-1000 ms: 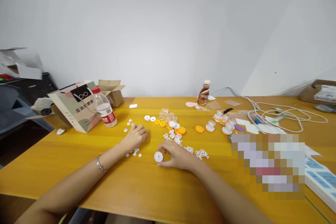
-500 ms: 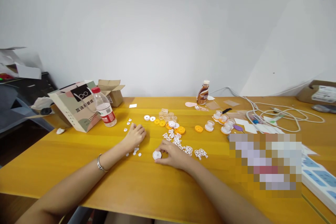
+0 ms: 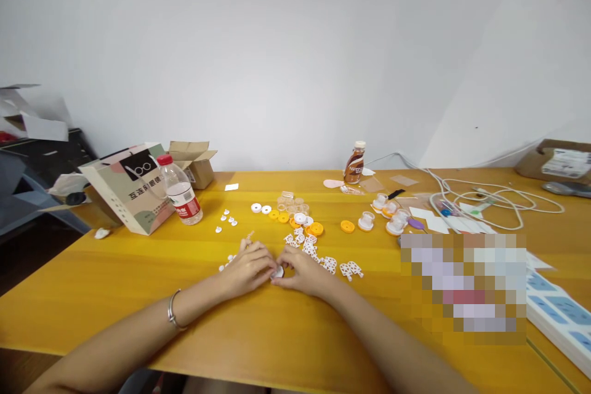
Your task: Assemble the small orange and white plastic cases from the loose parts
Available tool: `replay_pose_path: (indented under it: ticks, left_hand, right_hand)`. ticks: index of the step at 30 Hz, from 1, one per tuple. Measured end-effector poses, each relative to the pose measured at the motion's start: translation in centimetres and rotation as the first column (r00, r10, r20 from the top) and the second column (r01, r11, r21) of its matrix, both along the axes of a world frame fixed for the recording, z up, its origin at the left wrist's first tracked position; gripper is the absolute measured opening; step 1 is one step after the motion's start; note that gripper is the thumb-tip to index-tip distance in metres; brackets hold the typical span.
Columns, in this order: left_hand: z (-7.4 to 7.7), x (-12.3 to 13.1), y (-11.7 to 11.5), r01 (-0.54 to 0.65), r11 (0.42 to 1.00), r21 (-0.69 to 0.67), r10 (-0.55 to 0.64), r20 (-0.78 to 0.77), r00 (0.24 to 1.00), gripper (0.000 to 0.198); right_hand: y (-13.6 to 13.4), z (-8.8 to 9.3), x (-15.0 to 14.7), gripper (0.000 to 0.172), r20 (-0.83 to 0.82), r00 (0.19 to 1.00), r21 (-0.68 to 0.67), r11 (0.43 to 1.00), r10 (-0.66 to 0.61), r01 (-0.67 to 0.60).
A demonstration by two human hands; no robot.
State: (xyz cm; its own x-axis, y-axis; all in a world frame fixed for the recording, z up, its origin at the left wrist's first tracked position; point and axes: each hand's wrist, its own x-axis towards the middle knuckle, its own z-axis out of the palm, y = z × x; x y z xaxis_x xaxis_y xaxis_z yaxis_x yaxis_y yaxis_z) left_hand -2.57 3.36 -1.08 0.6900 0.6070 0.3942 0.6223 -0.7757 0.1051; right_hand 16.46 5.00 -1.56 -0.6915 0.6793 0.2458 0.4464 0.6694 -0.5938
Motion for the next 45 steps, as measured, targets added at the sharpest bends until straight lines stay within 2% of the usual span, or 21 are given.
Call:
replay_pose_path:
  ticks: [4, 7, 11, 14, 19, 26, 30, 33, 36, 38, 41, 45]
  left_hand:
    - [0.2, -0.2, -0.1, 0.038, 0.998, -0.048, -0.037, 0.018, 0.999, 0.017]
    - [0.5, -0.3, -0.1, 0.058, 0.986, -0.155, -0.049, 0.056, 0.997, 0.015]
    - [0.7, -0.1, 0.1, 0.005, 0.958, -0.288, 0.022, 0.092, 0.995, 0.015]
    - [0.6, 0.1, 0.1, -0.045, 0.941, -0.335, 0.085, 0.107, 0.991, 0.015]
    - [0.6, 0.2, 0.1, -0.066, 0.944, -0.324, 0.111, 0.122, 0.986, 0.015]
    - [0.4, 0.4, 0.3, -0.104, 0.937, -0.333, 0.121, 0.029, 0.992, 0.013]
    - [0.6, 0.4, -0.1, -0.117, 0.959, -0.258, 0.118, -0.012, 0.993, 0.013]
    - [0.9, 0.4, -0.4, -0.119, 0.974, -0.193, 0.122, 0.004, 0.993, 0.015]
    - [1.6, 0.1, -0.2, -0.115, 0.976, -0.186, 0.126, 0.05, 0.991, 0.016]
    - [2.3, -0.6, 0.5, -0.065, 0.971, -0.231, 0.093, 0.113, 0.989, 0.018]
    - [3.5, -2.7, 2.0, 0.026, 0.936, -0.35, 0.049, 0.204, 0.978, 0.018]
    - [4.2, -6.0, 3.8, 0.058, 0.856, -0.513, -0.031, 0.06, 0.998, 0.013]
  right_hand:
    - [0.0, -0.2, 0.0, 0.012, -0.015, 1.0, 0.009, 1.0, -0.006, 0.007]
    - [0.0, -0.2, 0.0, 0.012, -0.022, 1.0, 0.005, 1.0, -0.008, 0.008]
    - [0.0, -0.1, 0.0, 0.014, -0.01, 1.0, -0.012, 1.0, -0.003, 0.003]
    - [-0.1, 0.1, -0.1, 0.014, -0.007, 1.0, -0.024, 1.0, 0.003, -0.003]
    - [-0.2, 0.3, -0.1, 0.013, 0.007, 1.0, -0.028, 1.0, 0.006, -0.005]
    - [0.0, -0.1, -0.2, 0.015, -0.007, 1.0, -0.045, 0.999, 0.003, -0.003]
    - [-0.2, 0.0, -0.4, 0.015, -0.055, 0.998, -0.057, 0.998, -0.033, 0.03]
    - [-0.2, 0.0, -0.8, 0.017, -0.127, 0.991, -0.166, 0.986, -0.036, 0.015]
    - [0.1, -0.4, -1.2, 0.027, -0.301, 0.95, -0.399, 0.916, -0.08, -0.05]
    - [0.4, -0.8, -1.4, 0.033, -0.396, 0.903, -0.505, 0.861, -0.169, -0.06]
    - [0.7, -1.1, -1.4, 0.038, -0.428, 0.848, -0.568, 0.823, -0.312, 0.015]
    - [0.9, -0.9, -1.2, 0.037, -0.427, 0.82, -0.589, 0.805, -0.381, 0.068]
